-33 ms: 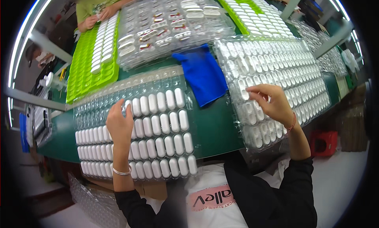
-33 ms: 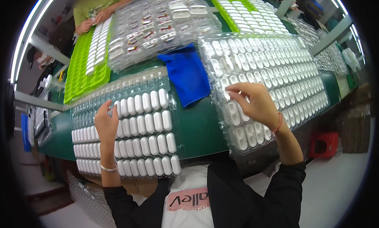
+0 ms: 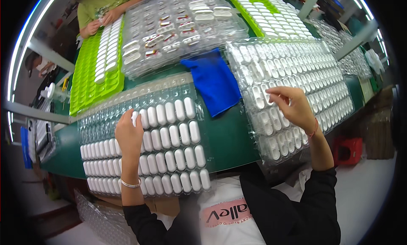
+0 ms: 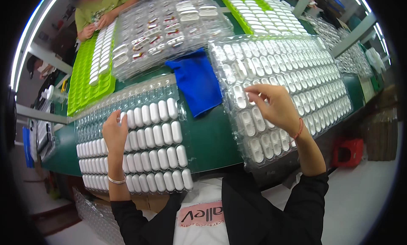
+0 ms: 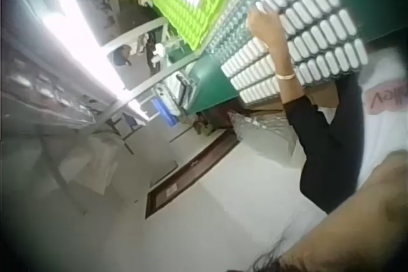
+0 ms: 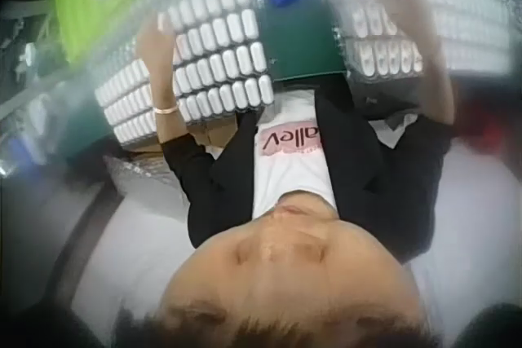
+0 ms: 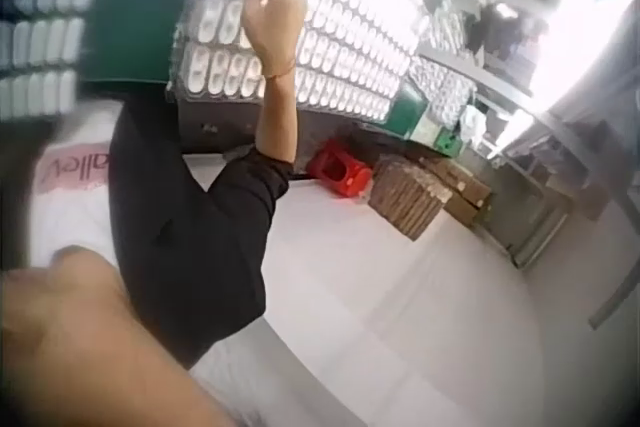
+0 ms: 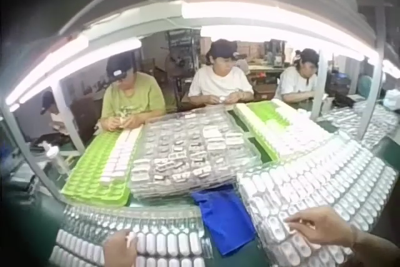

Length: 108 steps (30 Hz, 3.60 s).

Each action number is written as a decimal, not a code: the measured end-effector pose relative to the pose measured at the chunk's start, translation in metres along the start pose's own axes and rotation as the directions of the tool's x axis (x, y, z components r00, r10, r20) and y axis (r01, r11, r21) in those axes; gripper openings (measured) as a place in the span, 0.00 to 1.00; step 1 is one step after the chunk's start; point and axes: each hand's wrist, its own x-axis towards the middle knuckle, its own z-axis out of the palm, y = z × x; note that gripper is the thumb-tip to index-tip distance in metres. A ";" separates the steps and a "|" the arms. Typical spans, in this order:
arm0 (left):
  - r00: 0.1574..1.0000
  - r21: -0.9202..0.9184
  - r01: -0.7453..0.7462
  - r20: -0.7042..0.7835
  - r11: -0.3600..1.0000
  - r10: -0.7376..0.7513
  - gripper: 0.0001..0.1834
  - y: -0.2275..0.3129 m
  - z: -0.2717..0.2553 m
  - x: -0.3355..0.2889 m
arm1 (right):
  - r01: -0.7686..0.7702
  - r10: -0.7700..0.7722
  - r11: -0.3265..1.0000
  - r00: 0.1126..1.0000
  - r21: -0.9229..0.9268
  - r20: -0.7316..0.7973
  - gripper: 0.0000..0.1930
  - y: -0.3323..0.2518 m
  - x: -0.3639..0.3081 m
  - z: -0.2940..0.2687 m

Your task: The person picks up a white earbud case and a lid by hand, fits the lid onto the case, and presses them together. After closing the case, the person places it into a clear plastic tray and repeats the process.

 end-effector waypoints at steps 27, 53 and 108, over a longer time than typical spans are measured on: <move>0.983 0.095 0.180 -0.039 0.979 -0.177 0.21 0.002 0.032 0.008 | 0.036 -0.102 0.747 0.993 -0.664 -0.061 0.09 0.057 0.081 0.023; 0.771 -0.777 0.628 0.610 -0.054 0.182 0.22 0.169 -0.007 -0.090 | -0.541 0.080 0.349 0.831 0.765 0.551 0.15 -0.023 -0.016 0.051; 0.749 -0.737 0.662 0.644 -0.133 0.157 0.22 0.186 0.013 -0.091 | -0.304 0.160 0.845 0.929 0.441 0.334 0.13 -0.039 -0.031 0.074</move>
